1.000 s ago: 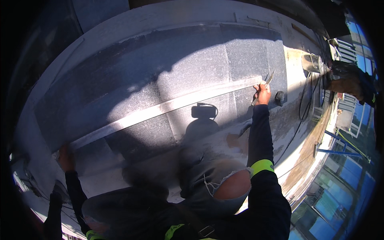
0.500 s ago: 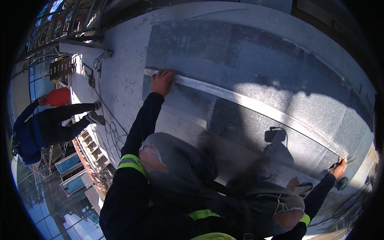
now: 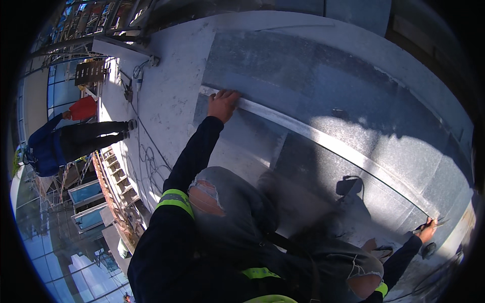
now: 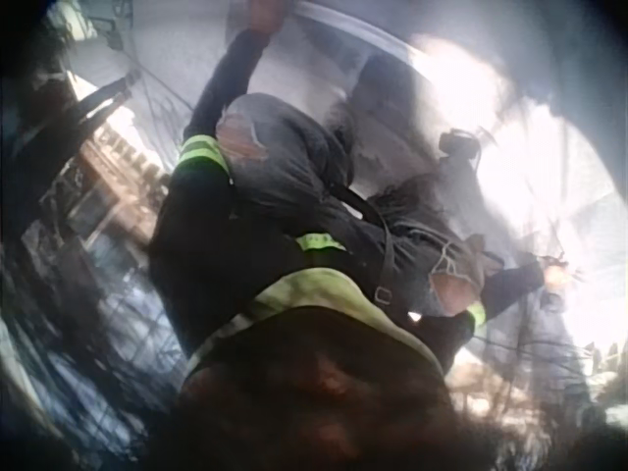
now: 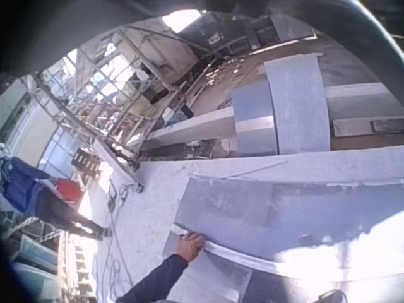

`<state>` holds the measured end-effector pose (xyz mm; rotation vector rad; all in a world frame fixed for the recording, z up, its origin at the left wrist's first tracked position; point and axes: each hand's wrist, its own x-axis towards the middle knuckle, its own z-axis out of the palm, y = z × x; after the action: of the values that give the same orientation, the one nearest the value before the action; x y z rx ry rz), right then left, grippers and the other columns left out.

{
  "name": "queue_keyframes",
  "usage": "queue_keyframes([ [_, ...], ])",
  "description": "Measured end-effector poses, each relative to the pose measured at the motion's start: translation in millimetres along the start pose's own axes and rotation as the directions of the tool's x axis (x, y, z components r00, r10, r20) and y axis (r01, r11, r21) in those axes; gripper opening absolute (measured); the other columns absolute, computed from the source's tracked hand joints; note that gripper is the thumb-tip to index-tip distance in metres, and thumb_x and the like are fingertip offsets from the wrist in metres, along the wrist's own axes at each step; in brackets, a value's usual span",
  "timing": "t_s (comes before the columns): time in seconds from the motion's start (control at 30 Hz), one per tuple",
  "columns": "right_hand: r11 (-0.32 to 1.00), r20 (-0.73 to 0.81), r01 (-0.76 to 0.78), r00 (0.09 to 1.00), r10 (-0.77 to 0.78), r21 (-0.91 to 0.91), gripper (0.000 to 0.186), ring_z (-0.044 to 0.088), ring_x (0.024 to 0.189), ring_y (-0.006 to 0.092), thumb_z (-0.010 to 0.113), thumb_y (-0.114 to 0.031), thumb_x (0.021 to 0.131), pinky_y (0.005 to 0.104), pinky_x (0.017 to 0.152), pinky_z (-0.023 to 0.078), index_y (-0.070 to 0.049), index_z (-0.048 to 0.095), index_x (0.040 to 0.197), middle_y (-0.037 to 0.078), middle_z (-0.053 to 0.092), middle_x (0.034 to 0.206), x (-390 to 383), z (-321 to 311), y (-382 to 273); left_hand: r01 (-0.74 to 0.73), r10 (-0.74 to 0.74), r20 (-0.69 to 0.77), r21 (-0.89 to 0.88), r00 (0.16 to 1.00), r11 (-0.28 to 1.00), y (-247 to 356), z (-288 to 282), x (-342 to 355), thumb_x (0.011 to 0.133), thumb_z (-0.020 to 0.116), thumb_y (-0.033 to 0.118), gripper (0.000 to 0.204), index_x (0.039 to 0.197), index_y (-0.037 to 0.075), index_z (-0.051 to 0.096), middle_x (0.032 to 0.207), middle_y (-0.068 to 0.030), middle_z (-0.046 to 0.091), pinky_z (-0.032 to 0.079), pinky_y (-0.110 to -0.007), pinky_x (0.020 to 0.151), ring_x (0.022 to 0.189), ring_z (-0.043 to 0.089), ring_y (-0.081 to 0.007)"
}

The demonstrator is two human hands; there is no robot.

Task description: The person uses a utility knife and a metal straightedge to score and cut a large gray tile on a rooftop. They position the straightedge, score along it, and repeat the process to complete the cut. The person then walks across the rooftop and picks up a white bucket.

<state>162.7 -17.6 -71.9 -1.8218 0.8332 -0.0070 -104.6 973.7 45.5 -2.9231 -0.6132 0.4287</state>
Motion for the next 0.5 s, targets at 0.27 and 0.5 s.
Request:
queue_keyframes([
  [0.27, 1.000, -0.031, 0.000, 1.000, 0.000, 0.004, 0.046, 0.052, 0.062, 0.0063, 0.064, -0.038, 0.103, 0.0229, 0.049, 0.035, -0.010, 0.058, 0.140, 0.009, 0.073, 0.107, -10, 13, -11, 0.022, -0.022, -0.024, -0.014, 0.999, 1.000, 4, 0, -7, 0.088, 0.079, 0.017, 0.045, 0.129, 0.027, 0.064, 0.137, 0.0039, 0.066, 0.038, -0.064, 0.109, 0.139, 0.054, -0.0283],
  [0.5, 1.000, -0.062, 0.006, 0.998, -0.004, 0.028, 0.046, 0.046, 0.055, 0.0072, 0.064, -0.037, 0.104, 0.0230, 0.046, 0.035, -0.009, 0.059, 0.140, 0.012, 0.073, 0.104, -16, 9, -20, 0.003, -0.004, 0.020, 0.014, 1.000, 1.000, 5, 1, 0, 0.088, 0.078, 0.020, 0.048, 0.133, 0.026, 0.062, 0.142, -0.0004, 0.064, 0.038, -0.059, 0.110, 0.140, 0.053, -0.0320],
])
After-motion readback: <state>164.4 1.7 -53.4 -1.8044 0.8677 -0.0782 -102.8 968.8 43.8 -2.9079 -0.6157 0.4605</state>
